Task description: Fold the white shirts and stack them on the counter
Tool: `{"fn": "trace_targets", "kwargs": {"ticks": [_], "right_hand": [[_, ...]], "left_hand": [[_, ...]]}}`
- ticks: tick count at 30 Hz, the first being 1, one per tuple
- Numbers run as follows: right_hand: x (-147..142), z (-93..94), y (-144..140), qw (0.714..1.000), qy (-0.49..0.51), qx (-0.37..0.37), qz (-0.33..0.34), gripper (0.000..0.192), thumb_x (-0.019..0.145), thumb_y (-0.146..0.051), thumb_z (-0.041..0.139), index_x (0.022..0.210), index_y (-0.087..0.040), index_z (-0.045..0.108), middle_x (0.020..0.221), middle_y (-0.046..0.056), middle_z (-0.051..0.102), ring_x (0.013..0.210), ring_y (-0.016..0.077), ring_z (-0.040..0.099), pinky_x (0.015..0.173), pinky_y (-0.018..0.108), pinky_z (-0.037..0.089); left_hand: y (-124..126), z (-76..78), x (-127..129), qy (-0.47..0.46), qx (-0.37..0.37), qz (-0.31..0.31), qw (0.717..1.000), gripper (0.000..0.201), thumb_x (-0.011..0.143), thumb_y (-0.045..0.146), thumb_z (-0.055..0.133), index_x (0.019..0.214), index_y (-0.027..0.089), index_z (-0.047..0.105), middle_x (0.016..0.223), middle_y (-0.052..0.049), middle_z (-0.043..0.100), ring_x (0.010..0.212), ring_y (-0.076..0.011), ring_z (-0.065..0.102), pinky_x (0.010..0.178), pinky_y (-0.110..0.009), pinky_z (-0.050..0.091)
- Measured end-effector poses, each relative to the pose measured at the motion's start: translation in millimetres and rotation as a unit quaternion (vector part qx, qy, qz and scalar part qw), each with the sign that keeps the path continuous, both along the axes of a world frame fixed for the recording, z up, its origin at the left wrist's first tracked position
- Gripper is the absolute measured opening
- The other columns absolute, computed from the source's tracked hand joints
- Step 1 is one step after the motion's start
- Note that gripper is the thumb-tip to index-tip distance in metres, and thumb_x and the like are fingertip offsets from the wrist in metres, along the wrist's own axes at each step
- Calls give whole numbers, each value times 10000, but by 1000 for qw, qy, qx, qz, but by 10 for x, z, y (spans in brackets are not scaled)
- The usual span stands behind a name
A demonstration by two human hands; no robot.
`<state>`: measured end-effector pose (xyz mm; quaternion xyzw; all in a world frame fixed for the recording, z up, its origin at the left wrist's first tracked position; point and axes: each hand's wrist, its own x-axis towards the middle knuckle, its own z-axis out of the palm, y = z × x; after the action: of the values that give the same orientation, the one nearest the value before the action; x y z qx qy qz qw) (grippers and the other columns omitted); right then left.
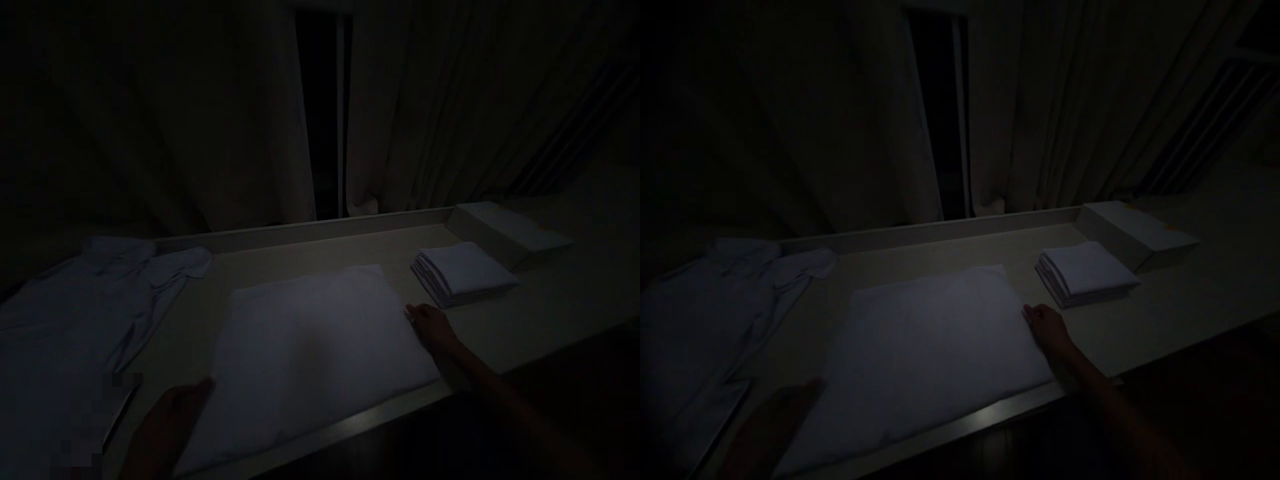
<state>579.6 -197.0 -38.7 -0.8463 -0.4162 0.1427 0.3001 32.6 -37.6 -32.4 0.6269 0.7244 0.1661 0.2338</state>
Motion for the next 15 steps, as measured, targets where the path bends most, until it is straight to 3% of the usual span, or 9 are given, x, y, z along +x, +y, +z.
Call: {"fn": "trace_targets", "kwargs": {"ticks": [3,6,10,15], "right_hand": [[-261,-114,-286,999,17,-15,-31,525,863,-649,422,771,-193,666,771,70,707,703,204,640,609,276,405],[-442,-157,-419,999,0,-13,-50,517,843,-652,443,790,-197,682,789,74,713,700,211,637,603,285,400],[-474,-122,-553,998,27,-25,-46,508,800,-654,490,790,-196,709,811,81,724,744,235,654,617,294,423],[-425,-123,-848,997,72,-17,-29,480,752,-636,540,790,-197,730,829,80,732,779,259,670,645,302,463]], "left_hand": [[-374,-133,-93,-65,-41,7,997,503,695,669,532,899,228,664,986,-80,729,956,-311,664,857,-431,512],[-613,-151,-104,-119,-3,41,992,485,699,628,552,962,234,658,1020,-62,726,993,-292,655,871,-392,511],[-788,-71,-92,-144,11,76,987,454,709,564,550,958,210,686,1041,-62,727,1024,-277,645,896,-363,495],[-868,-72,-126,-149,-38,27,988,484,703,609,567,934,207,709,987,-48,738,994,-268,650,843,-326,489]]}}
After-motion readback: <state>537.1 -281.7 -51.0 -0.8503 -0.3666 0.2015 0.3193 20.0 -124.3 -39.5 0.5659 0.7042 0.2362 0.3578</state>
